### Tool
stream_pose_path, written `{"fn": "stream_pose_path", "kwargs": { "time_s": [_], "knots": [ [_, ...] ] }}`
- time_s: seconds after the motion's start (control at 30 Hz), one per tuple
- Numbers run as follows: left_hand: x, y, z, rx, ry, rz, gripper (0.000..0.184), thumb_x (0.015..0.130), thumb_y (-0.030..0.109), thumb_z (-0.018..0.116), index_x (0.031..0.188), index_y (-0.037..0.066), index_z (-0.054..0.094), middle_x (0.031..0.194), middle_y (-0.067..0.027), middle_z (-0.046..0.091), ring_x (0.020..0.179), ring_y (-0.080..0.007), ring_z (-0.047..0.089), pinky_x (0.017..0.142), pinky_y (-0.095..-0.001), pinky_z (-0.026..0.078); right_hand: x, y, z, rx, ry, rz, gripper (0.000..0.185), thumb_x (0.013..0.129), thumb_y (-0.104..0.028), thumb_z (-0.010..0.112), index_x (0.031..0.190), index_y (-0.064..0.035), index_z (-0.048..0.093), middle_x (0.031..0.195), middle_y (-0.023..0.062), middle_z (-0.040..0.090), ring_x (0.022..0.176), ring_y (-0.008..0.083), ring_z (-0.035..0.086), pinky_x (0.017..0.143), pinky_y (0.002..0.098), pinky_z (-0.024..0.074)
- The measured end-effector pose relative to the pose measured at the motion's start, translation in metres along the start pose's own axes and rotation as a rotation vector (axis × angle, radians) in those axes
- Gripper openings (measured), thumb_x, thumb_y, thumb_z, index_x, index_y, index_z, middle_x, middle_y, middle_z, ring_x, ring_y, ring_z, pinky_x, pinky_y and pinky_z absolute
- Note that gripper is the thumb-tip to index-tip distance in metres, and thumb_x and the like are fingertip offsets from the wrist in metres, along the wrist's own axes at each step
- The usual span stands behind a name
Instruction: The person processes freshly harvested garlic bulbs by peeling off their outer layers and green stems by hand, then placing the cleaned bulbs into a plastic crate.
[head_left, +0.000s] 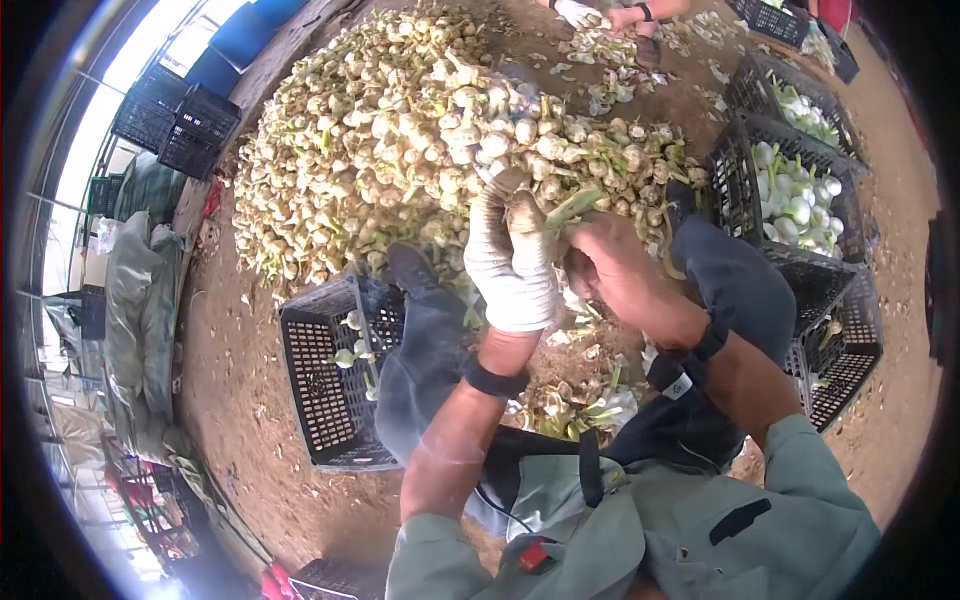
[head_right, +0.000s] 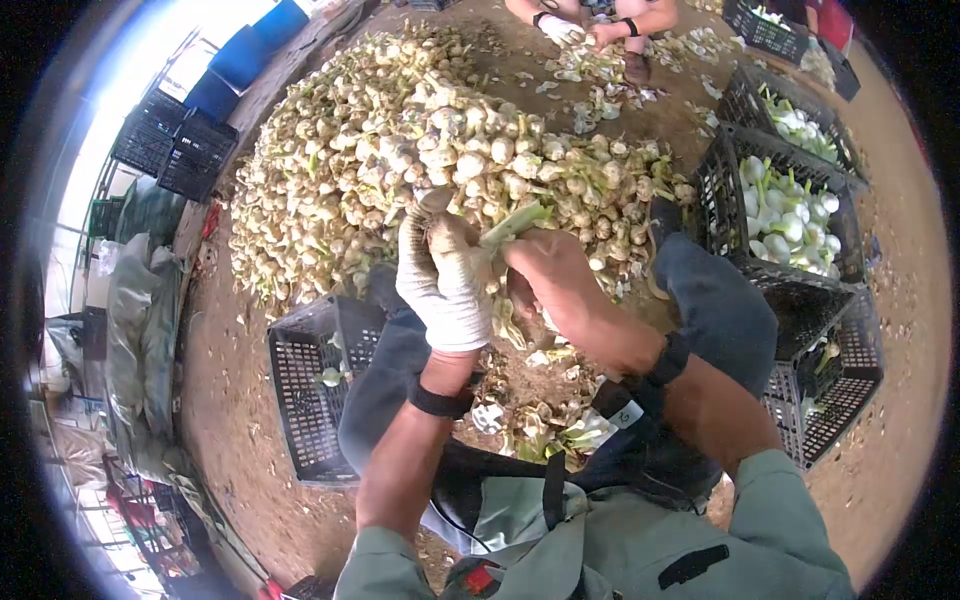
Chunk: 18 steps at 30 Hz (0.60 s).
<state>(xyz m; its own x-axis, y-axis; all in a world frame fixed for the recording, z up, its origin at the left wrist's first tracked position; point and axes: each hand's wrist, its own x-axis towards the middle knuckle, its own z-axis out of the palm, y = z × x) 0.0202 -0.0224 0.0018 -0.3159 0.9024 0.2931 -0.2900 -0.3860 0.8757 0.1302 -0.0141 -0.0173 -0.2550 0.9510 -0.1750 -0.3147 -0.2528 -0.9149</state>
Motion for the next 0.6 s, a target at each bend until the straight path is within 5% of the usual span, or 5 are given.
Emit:
{"fn": "stream_pose_path", "kwargs": {
  "time_s": [0.2, 0.43, 0.6],
  "knots": [
    [-0.006, -0.024, -0.019, 0.274, -0.078, 0.083, 0.032, 0.096, 0.019, 0.057, 0.121, -0.001, 0.056, 0.081, 0.0025, 0.054, 0.067, -0.0033, 0.047, 0.057, -0.0193, 0.04, 0.005, 0.013, -0.001, 0.051, 0.04, 0.064, 0.024, 0.089, -0.019, 0.055, 0.074, -0.0007, 0.06, 0.057, 0.0024, 0.054, 0.041, 0.0077, 0.045, 0.036, 0.0245, 0.0316],
    [-0.002, -0.04, -0.025, 0.446, -0.167, 0.279, 0.029, 0.094, 0.013, 0.06, 0.12, 0.0, 0.056, 0.096, -0.0007, 0.059, 0.085, -0.007, 0.054, 0.076, -0.0216, 0.046, 0.008, 0.016, -0.005, 0.033, 0.07, 0.063, 0.024, 0.089, -0.019, 0.057, 0.075, -0.0005, 0.059, 0.052, 0.0011, 0.05, 0.04, 0.0085, 0.042, 0.037, 0.0252, 0.0293],
    [-0.002, -0.039, -0.025, 0.521, -0.177, 0.268, 0.031, 0.091, 0.011, 0.065, 0.118, 0.0, 0.057, 0.094, 0.0007, 0.057, 0.087, -0.0064, 0.054, 0.077, -0.0217, 0.046, 0.004, 0.011, -0.002, 0.074, 0.036, 0.041, 0.023, 0.089, -0.02, 0.058, 0.081, 0.0011, 0.063, 0.053, 0.0008, 0.051, 0.04, 0.0082, 0.042, 0.037, 0.0251, 0.0293]
  ]
}}
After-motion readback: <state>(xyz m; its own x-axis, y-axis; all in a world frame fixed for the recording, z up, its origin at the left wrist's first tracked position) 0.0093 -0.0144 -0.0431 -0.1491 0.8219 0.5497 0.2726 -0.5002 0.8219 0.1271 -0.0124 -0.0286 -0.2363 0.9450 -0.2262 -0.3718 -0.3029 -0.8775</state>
